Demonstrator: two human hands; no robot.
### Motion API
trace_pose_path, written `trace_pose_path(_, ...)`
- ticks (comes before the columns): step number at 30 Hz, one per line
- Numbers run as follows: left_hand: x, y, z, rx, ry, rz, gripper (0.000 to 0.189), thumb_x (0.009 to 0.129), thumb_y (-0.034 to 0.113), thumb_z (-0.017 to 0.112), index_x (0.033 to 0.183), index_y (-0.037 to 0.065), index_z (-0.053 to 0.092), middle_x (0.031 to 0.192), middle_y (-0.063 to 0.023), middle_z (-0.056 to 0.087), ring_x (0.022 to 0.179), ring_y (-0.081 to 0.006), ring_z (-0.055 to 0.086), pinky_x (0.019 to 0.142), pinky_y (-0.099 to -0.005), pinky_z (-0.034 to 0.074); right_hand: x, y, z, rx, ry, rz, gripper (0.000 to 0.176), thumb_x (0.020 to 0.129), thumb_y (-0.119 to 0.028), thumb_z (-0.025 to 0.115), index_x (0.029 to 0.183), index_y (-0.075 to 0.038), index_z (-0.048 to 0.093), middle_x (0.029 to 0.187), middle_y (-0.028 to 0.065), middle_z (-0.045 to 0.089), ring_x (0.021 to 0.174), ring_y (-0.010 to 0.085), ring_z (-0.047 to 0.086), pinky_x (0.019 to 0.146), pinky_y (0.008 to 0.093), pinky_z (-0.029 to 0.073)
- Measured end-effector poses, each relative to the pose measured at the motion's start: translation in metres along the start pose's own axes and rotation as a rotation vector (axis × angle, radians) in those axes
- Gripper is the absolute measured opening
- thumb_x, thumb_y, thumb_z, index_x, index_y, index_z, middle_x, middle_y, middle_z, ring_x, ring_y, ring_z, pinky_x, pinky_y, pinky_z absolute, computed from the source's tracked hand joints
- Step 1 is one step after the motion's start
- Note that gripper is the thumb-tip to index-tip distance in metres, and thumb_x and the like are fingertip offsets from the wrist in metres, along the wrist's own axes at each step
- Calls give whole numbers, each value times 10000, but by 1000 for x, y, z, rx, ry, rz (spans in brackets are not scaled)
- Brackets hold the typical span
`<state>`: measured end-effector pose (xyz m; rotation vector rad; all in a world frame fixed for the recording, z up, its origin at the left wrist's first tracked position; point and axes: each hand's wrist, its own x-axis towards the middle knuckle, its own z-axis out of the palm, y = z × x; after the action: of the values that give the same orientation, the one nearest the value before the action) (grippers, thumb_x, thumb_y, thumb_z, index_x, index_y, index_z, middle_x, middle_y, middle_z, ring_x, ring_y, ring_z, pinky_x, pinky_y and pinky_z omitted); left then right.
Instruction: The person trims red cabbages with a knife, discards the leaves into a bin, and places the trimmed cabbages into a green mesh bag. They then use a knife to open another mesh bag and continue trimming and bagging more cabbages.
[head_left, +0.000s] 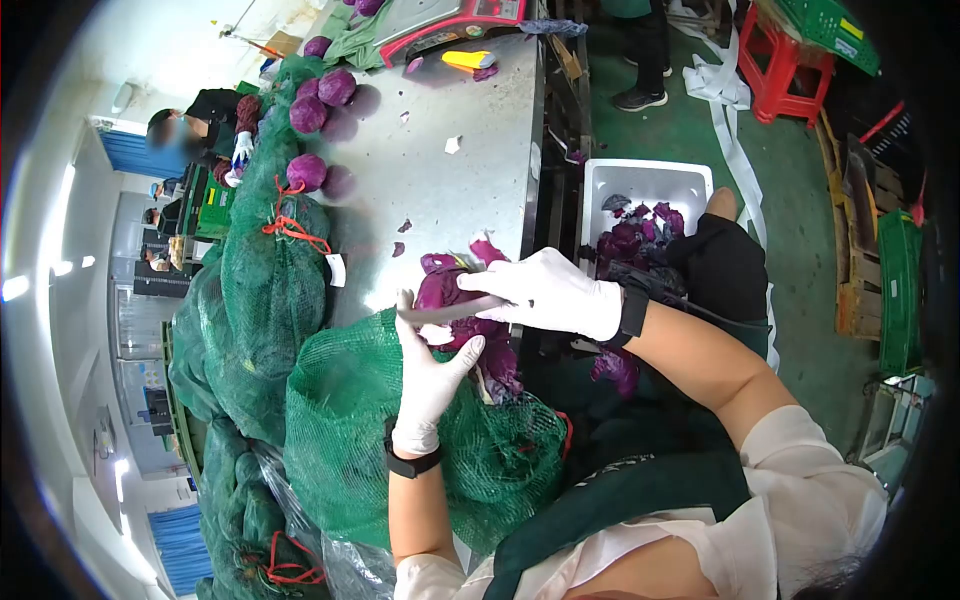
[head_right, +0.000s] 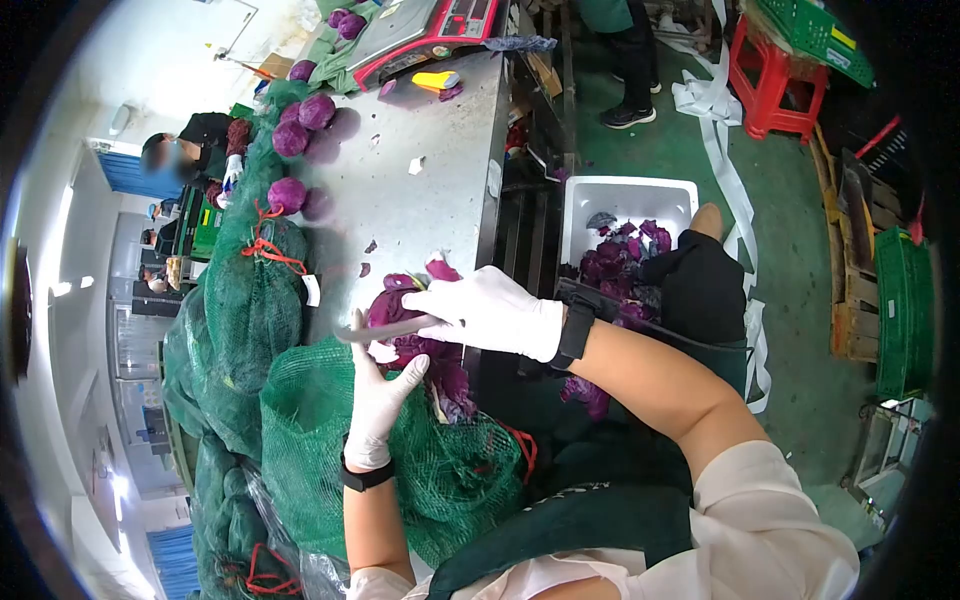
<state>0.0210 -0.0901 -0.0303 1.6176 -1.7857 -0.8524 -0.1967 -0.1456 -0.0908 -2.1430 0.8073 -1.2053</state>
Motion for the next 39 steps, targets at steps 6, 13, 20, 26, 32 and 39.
trace_pose_path(6,21,16,10,-15,54,237,743,785,79,805,1375,-26,365,1247,-186,575,1097,-259,629,936,-372,530,17,5,-13,-298,-178,-151,353,852,-219,669,1137,-25,594,775,98,635,670,299,674,564,405,556)
trace_pose_path(13,32,8,-8,566,-42,468,983,685,218,919,1439,-14,333,1320,-150,528,1221,-238,536,1074,-384,430,26,32,-10,-338,29,-308,335,806,-184,712,1108,-59,639,763,66,600,626,224,630,568,350,527)
trace_pose_path(20,22,-8,-19,-351,-77,-79,988,655,187,939,1430,-6,358,1395,-134,486,1257,-251,521,1084,-387,432,22,92,-27,167,403,564,176,870,-218,645,835,-47,673,675,129,636,575,214,595,580,338,479)
trace_pose_path(26,24,-13,-21,-470,-81,-72,1022,634,151,947,1453,8,352,1400,-142,478,1264,-246,514,1090,-388,437,22,37,-25,127,79,546,394,838,-448,696,988,-85,714,818,129,719,762,331,702,724,387,552)
trace_pose_path(32,29,-2,-16,-126,-151,97,1078,585,154,968,1456,0,351,1415,-160,467,1287,-255,505,1087,-404,461,39,19,10,190,46,427,264,868,-269,635,1026,-64,690,729,145,665,639,313,656,636,399,525)
trace_pose_path(39,42,-55,-21,-1056,-287,-220,827,830,259,788,1488,35,338,1445,-196,458,1316,-378,501,1043,-554,490,19,53,-9,752,49,908,137,892,-142,614,843,-15,633,608,11,549,408,107,517,382,278,439)
